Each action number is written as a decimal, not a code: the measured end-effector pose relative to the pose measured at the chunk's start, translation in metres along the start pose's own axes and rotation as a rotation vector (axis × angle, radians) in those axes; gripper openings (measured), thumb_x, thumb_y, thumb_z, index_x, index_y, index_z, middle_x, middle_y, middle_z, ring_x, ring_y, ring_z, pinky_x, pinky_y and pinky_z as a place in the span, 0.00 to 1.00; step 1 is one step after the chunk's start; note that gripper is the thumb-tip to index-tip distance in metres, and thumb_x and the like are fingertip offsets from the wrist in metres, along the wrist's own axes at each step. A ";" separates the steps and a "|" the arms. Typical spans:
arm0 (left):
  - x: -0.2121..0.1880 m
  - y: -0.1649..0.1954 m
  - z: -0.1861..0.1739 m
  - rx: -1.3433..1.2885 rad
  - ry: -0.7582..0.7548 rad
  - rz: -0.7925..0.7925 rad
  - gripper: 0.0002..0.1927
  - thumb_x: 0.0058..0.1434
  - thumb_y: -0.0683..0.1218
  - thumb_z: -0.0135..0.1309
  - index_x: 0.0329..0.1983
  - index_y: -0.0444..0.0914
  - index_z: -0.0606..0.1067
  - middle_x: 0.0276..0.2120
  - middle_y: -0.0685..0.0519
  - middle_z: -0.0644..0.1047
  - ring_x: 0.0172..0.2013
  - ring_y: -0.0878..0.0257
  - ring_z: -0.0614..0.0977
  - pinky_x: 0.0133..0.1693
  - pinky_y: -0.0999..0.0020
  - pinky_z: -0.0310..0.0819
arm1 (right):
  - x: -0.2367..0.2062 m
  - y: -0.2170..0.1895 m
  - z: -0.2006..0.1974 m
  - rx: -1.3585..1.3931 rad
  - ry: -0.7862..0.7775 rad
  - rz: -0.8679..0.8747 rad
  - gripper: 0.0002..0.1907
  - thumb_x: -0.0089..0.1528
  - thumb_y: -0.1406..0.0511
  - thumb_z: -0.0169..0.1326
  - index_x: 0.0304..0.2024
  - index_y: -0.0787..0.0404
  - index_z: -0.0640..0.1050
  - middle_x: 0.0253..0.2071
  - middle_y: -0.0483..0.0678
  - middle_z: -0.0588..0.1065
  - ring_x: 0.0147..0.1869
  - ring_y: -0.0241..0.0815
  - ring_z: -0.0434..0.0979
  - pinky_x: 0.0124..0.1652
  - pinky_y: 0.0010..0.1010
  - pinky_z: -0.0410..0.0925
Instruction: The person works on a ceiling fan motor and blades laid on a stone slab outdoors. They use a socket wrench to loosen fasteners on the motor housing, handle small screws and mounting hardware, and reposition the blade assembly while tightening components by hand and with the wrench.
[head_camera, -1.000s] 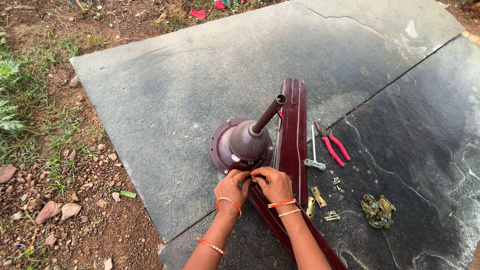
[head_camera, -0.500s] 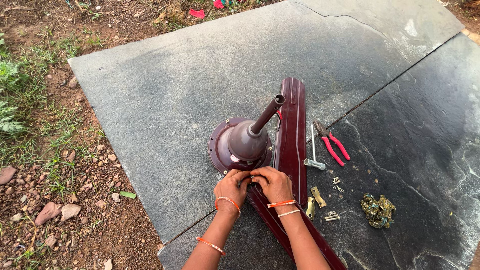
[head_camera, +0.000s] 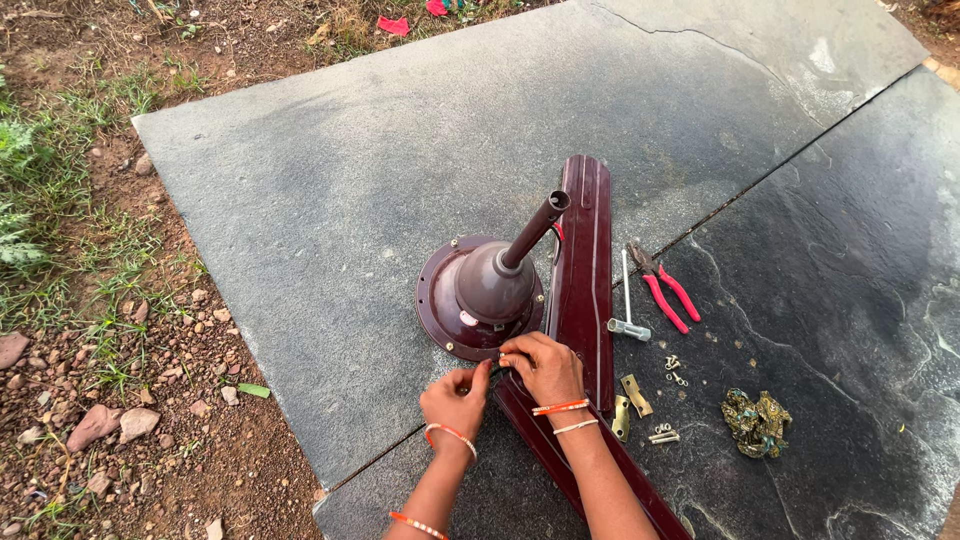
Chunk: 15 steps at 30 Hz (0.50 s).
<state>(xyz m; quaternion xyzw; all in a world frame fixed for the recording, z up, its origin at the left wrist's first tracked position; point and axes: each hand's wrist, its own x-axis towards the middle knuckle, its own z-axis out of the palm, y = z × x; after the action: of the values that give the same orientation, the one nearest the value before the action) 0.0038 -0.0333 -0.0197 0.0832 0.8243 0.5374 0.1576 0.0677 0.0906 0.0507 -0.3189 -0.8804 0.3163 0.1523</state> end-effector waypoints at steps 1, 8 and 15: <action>0.000 0.000 0.002 -0.058 -0.068 -0.118 0.15 0.59 0.54 0.68 0.35 0.37 0.86 0.23 0.51 0.84 0.19 0.67 0.81 0.27 0.68 0.75 | 0.000 0.001 0.000 0.006 0.003 -0.009 0.08 0.53 0.64 0.66 0.36 0.56 0.85 0.35 0.42 0.83 0.36 0.41 0.85 0.35 0.32 0.75; 0.006 0.007 0.014 -0.527 -0.353 -0.529 0.14 0.58 0.50 0.66 0.40 0.36 0.86 0.21 0.57 0.78 0.16 0.70 0.70 0.20 0.73 0.61 | 0.001 0.008 -0.003 -0.005 -0.019 -0.069 0.07 0.55 0.68 0.63 0.36 0.54 0.86 0.36 0.41 0.83 0.38 0.40 0.86 0.38 0.30 0.77; 0.008 0.009 0.018 -0.633 -0.337 -0.578 0.12 0.58 0.47 0.67 0.39 0.33 0.86 0.21 0.59 0.77 0.17 0.72 0.67 0.20 0.75 0.58 | 0.003 0.007 -0.006 -0.107 -0.018 -0.104 0.06 0.54 0.64 0.65 0.35 0.53 0.85 0.34 0.40 0.82 0.37 0.43 0.85 0.35 0.34 0.75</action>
<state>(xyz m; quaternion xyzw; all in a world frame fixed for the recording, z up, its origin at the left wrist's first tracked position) 0.0019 -0.0115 -0.0197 -0.1162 0.5719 0.6757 0.4505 0.0716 0.0989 0.0508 -0.2776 -0.9127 0.2636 0.1431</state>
